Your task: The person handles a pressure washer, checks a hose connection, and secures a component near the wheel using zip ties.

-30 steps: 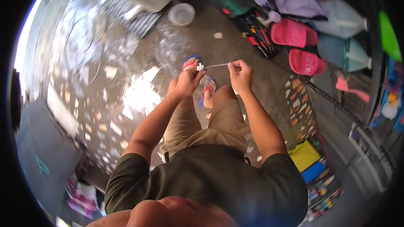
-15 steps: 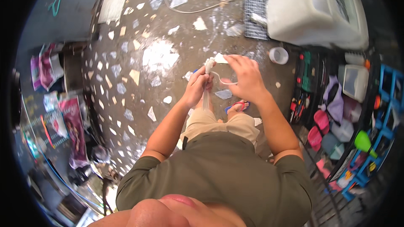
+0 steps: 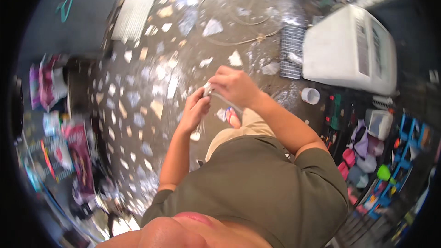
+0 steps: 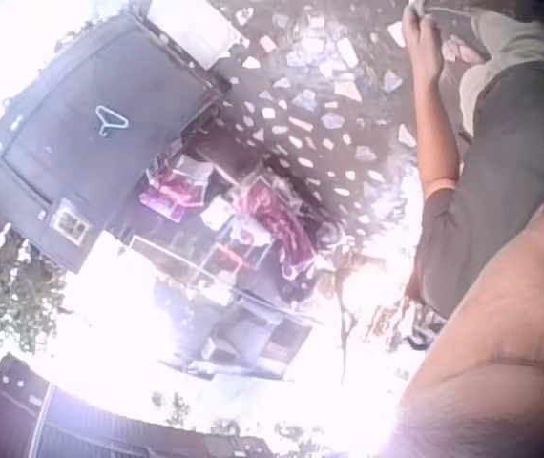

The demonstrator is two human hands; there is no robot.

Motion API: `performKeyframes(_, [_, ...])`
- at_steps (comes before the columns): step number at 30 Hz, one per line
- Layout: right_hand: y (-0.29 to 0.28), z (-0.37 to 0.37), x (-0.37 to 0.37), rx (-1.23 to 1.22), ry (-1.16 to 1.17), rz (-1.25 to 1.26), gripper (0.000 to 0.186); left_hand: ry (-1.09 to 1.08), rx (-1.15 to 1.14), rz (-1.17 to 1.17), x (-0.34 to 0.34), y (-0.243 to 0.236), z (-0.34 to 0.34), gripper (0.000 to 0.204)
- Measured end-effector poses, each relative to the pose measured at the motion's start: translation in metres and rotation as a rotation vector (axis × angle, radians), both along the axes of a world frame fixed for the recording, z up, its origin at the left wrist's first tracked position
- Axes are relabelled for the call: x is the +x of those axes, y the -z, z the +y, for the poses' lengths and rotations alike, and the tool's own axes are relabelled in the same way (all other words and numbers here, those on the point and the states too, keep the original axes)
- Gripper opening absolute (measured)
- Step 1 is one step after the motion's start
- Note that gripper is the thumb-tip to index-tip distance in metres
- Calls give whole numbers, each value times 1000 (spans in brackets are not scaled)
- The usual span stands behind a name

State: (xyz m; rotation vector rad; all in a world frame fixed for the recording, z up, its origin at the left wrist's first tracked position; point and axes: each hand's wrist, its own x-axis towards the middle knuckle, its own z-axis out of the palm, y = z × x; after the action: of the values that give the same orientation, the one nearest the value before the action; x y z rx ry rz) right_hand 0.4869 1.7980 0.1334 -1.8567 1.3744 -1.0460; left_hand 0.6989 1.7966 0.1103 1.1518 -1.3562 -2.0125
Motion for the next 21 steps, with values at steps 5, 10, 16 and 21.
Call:
performKeyframes(5, [5,-55,-32,-106,51,87,10,67,190,72,-35,11,-93,17])
performKeyframes(10, [5,-129,-87,-61,171,138,10,265,129,-17,-69,7,-188,16])
performKeyframes(16, [8,-233,-160,-60,264,203,15,212,179,-117,-81,2,-305,13])
performKeyframes(21, [2,-274,-263,11,885,130,15,-184,96,-251,-99,15,-394,18])
